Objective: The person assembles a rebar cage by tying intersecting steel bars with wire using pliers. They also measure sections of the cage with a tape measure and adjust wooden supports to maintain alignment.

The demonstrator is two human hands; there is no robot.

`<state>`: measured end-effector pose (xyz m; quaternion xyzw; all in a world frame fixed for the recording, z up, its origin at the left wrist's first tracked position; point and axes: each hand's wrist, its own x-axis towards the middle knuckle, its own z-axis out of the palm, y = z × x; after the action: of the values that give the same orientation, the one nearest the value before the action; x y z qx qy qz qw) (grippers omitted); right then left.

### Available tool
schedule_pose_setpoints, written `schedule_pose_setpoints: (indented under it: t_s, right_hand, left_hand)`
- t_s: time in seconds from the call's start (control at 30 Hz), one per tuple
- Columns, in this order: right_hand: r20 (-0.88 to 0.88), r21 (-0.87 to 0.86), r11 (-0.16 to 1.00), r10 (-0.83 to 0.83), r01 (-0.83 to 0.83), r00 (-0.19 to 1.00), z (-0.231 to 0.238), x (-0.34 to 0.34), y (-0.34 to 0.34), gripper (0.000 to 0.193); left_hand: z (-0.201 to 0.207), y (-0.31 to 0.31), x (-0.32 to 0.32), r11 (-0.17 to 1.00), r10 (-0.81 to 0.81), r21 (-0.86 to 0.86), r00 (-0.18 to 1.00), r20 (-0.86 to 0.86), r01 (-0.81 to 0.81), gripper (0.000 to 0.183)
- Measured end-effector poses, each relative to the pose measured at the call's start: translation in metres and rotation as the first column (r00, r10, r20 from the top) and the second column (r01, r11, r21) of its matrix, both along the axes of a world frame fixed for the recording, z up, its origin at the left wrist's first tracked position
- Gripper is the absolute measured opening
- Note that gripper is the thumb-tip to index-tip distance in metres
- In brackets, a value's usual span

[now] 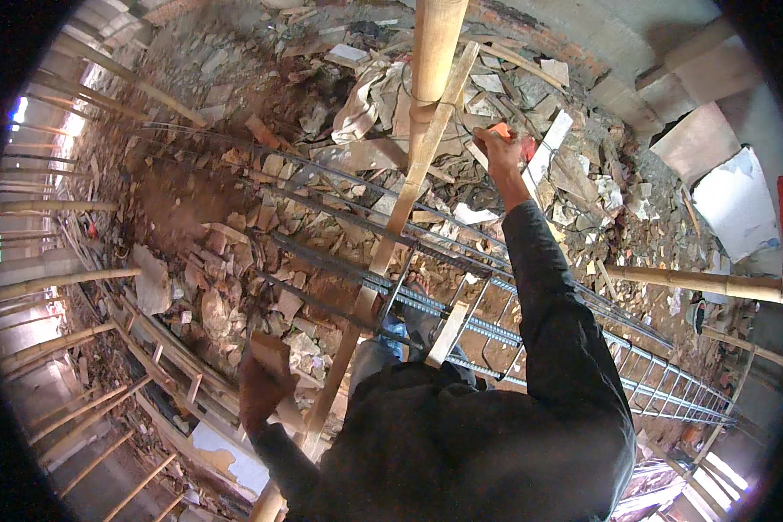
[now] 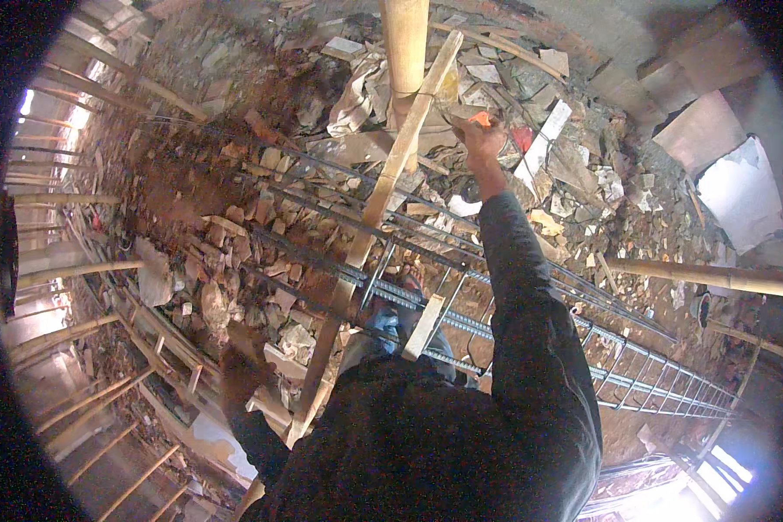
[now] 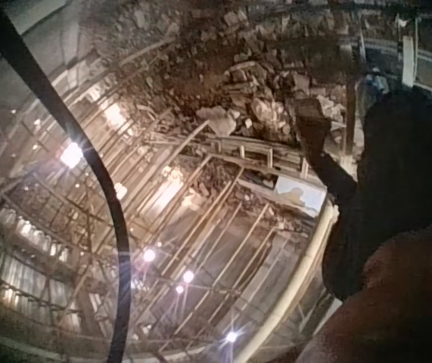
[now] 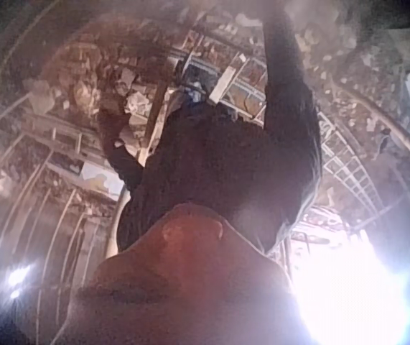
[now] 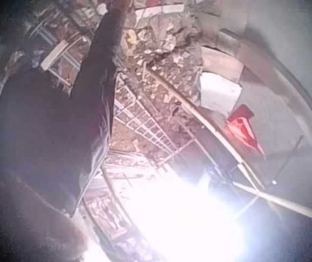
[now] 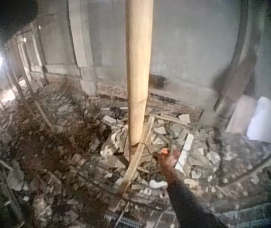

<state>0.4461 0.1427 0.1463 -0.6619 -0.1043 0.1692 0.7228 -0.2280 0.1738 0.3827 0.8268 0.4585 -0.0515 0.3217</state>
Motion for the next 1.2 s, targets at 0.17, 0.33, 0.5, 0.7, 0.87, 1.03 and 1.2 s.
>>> schedule_pose_setpoints:
  t_s: [0.17, 0.33, 0.5, 0.7, 0.87, 1.03, 1.2]
  right_hand:
    - [-0.554, 0.161, 0.986, 0.135, -0.054, 0.822, -0.057, -0.009, -0.015, 0.019]
    - [-0.716, 0.140, 0.971, 0.233, -0.192, 0.658, -0.062, -0.032, -0.011, 0.030]
    - [-0.425, -0.075, 0.951, 0.242, -0.301, 0.872, 0.006, -0.068, -0.054, 0.052]
    - [0.237, -0.602, 0.788, 0.332, -0.130, 0.913, 0.142, -0.188, -0.186, 0.040]
    - [0.122, -0.813, 0.556, 0.451, -0.172, 0.884, 0.168, -0.333, -0.239, 0.055]
    - [0.158, -0.863, 0.496, 0.441, -0.093, 0.884, 0.148, -0.401, -0.230, 0.081]
    - [0.377, -0.765, 0.634, 0.297, 0.114, 0.878, 0.150, -0.423, -0.232, 0.083]
  left_hand:
    - [0.050, -0.017, 0.003, 0.883, 0.464, -0.133, 0.795, 0.390, -0.450, 0.080]
    - [0.059, -0.010, 0.016, 0.873, 0.485, -0.236, 0.810, 0.329, -0.427, 0.073]
    - [0.027, -0.033, 0.054, 0.929, 0.354, -0.173, 0.921, 0.164, -0.327, 0.084]
    - [0.010, -0.030, 0.116, 0.974, -0.068, 0.223, 0.992, 0.110, 0.042, 0.076]
    - [0.007, -0.030, 0.146, 0.996, -0.094, 0.035, 0.919, 0.383, 0.087, 0.068]
    - [0.009, -0.042, 0.125, 0.980, -0.146, 0.171, 0.956, 0.254, 0.104, 0.071]
    - [0.009, -0.052, 0.075, 0.985, -0.147, -0.052, 0.952, 0.268, 0.167, 0.074]
